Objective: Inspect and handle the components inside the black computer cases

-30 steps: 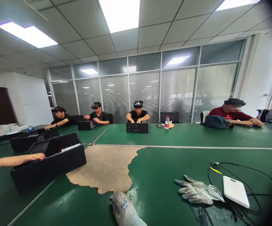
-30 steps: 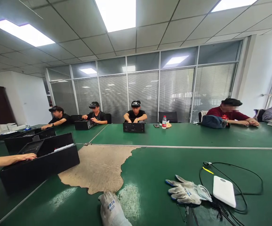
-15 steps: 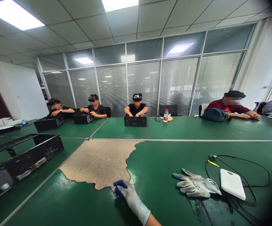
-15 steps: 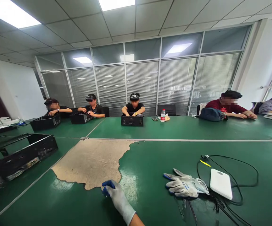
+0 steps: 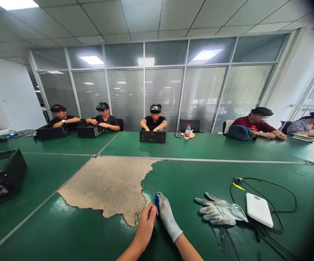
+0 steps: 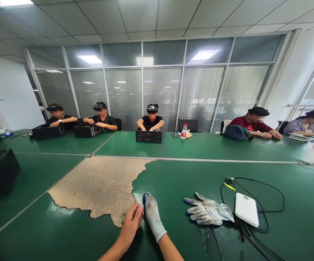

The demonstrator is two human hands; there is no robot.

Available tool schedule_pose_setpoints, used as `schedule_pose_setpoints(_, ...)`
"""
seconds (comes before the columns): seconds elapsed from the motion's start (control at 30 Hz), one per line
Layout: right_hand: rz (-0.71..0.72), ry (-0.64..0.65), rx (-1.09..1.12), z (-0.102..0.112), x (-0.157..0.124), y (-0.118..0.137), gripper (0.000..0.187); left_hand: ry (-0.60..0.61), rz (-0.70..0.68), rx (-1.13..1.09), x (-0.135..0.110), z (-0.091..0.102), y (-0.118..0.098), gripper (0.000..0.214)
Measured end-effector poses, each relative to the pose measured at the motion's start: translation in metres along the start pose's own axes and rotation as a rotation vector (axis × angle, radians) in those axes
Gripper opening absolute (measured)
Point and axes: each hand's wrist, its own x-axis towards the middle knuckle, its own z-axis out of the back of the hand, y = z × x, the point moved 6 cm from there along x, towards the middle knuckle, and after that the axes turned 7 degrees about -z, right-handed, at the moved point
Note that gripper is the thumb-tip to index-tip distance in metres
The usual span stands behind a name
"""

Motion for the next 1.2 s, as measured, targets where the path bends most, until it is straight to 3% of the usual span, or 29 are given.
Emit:
schedule_pose_setpoints(0.1, 0.059, 0.013, -0.091, -0.010, -0.007, -0.014, 0.039, -0.063, -0.003, -0.073, -0.001, 0.003, 0.004, 0.070)
schedule_pose_setpoints(0.2, 0.176, -0.011, -0.290, -0.013, -0.012, -0.019, 0.029, -0.053, -0.007, -0.144, -0.001, 0.001, 0.001, 0.067)
schedule_pose_setpoints(0.4, 0.284, -0.004, -0.394, -0.019, -0.016, -0.008, 0.031, -0.044, -0.054, -0.132, -0.005, 0.001, -0.005, 0.055)
schedule_pose_setpoints(0.73, 0.230, 0.038, -0.358, -0.020, -0.015, 0.007, 0.028, -0.063, -0.092, 0.115, -0.003, 0.002, -0.010, 0.052)
schedule_pose_setpoints(1.2, 0.210, 0.044, -0.381, -0.017, -0.012, 0.012, 0.026, -0.023, -0.129, 0.179, -0.005, 0.001, -0.013, 0.033)
